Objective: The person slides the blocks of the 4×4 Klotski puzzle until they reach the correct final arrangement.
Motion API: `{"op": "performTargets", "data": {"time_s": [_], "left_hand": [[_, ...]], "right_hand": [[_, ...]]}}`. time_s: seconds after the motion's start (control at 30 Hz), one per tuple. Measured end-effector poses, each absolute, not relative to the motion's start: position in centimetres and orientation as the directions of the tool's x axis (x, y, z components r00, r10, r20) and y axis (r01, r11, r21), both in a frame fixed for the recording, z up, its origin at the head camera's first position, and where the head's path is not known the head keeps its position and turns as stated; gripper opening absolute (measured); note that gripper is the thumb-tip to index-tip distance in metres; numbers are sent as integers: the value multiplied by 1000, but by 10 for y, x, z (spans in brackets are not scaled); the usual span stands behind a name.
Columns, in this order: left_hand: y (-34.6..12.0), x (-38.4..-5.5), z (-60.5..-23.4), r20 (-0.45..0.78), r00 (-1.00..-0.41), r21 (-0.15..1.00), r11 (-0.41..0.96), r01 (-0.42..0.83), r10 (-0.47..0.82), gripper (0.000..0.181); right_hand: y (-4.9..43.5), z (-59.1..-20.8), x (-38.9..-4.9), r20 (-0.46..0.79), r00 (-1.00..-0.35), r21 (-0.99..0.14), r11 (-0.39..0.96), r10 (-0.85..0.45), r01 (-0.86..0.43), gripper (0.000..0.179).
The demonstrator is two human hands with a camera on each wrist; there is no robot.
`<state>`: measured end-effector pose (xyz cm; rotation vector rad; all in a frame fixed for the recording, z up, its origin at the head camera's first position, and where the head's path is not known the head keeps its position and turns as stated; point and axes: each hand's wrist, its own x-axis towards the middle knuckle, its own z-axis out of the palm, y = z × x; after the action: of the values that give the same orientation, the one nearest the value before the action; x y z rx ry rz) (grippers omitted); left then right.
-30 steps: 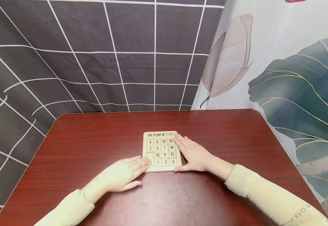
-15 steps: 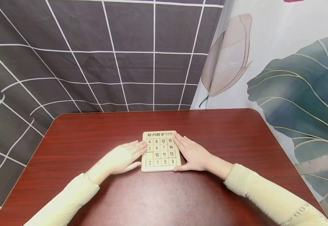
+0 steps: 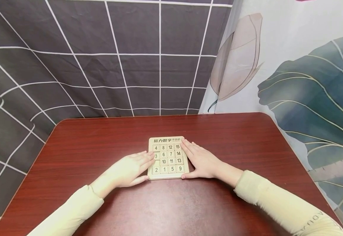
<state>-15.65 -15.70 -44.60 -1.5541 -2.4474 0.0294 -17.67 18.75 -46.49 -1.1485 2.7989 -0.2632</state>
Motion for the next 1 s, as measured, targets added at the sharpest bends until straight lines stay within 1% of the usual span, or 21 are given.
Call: {"op": "performTargets", "data": {"time_s": [0.23,0.43,0.53,0.6,0.77,0.83,0.93,1.0], "left_hand": [[-158,-151,-448,228,-359,-158,398,904,905,60],[-160,-145,-450,288,-268,-179,327,928,919,59],[-159,-151,-449,292,-257,-195,320,927,921,59],[-158,-160,-447,280,-282,-189,341,921,918,60],[-153,-184,-443,235,-394,-156,435,887,888,61],[-152,-191,-442,211,-430,-146,463,874,878,61],[-150,-196,-443,171,-463,-123,485,866,870,59],[-149,-197,-443,149,-474,-108,491,864,868,58]], "right_hand": [[187,-467,-178,-29,-709,-185,700,-705,-689,121],[187,-467,-178,-29,-709,-183,701,-705,-690,121],[188,-466,-178,-30,-710,-184,702,-704,-688,121],[188,-466,-178,-31,-712,-186,704,-702,-686,121],[188,-466,-177,-30,-713,-188,705,-700,-684,121],[188,-466,-177,-23,-711,-188,701,-703,-688,122],[187,-466,-176,-26,-709,-187,701,-704,-689,122],[187,-465,-176,-27,-709,-189,700,-704,-688,122]]}}
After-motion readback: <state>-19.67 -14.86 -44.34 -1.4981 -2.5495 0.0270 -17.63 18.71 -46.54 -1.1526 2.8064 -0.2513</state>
